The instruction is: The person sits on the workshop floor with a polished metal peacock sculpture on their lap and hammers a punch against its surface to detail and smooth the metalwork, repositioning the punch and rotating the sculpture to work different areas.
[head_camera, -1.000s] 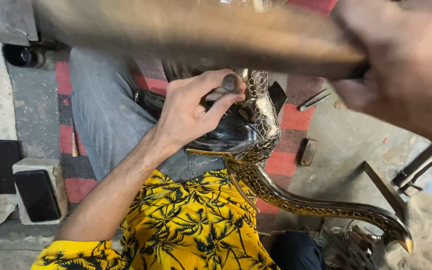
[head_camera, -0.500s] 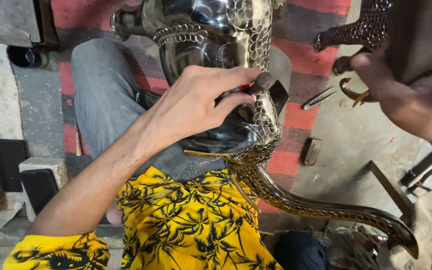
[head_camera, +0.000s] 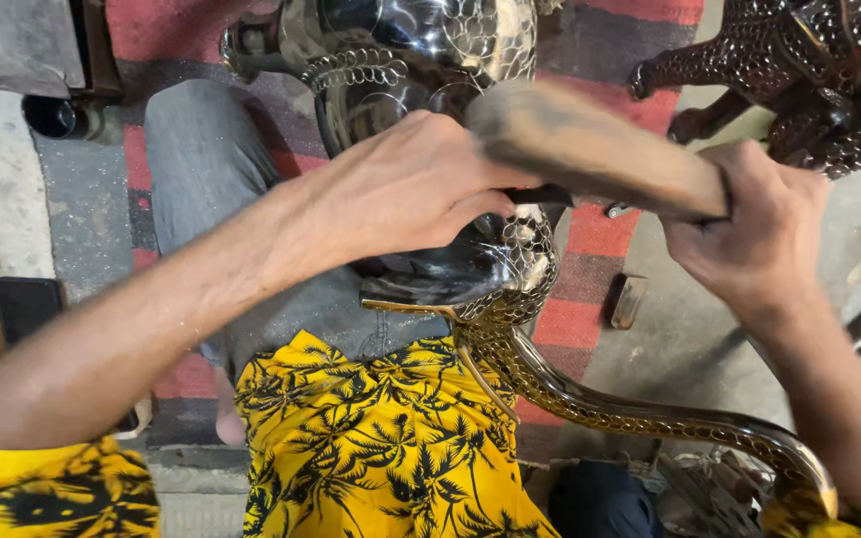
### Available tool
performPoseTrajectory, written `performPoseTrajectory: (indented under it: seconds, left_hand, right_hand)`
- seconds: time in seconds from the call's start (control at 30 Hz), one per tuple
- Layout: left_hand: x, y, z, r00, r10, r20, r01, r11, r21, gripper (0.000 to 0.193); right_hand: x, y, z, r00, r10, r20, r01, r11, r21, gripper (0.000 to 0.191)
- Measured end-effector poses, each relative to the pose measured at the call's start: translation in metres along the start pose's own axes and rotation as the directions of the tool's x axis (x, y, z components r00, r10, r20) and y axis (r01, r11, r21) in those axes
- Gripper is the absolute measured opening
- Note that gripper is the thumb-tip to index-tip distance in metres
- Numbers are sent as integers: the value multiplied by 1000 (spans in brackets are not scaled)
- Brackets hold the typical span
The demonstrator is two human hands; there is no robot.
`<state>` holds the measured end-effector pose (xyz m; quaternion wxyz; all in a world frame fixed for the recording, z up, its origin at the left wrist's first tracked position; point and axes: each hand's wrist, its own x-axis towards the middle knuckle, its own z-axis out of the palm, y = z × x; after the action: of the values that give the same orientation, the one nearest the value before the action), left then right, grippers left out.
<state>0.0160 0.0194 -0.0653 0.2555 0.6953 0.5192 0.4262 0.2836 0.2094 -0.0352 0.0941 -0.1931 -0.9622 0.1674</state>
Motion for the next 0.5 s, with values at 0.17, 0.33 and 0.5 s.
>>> performPoseTrajectory:
  seconds: [0.17, 0.33, 0.5]
  left_hand:
    - [17, -3, -1, 972, -96, 216, 83, 994, 71, 17]
    - [26, -2, -10, 956, 38, 291, -14, 997, -82, 53]
    - [41, -3, -12, 885, 117, 451, -126, 992, -10, 40]
  right_hand:
    - [-26, 10, 28, 996, 8, -83, -10, 1000, -22, 31]
    - [-53, 14, 63, 967, 60, -246, -28, 991, 133, 34]
    - [-67, 7, 86, 903, 131, -408, -29, 969, 246, 37]
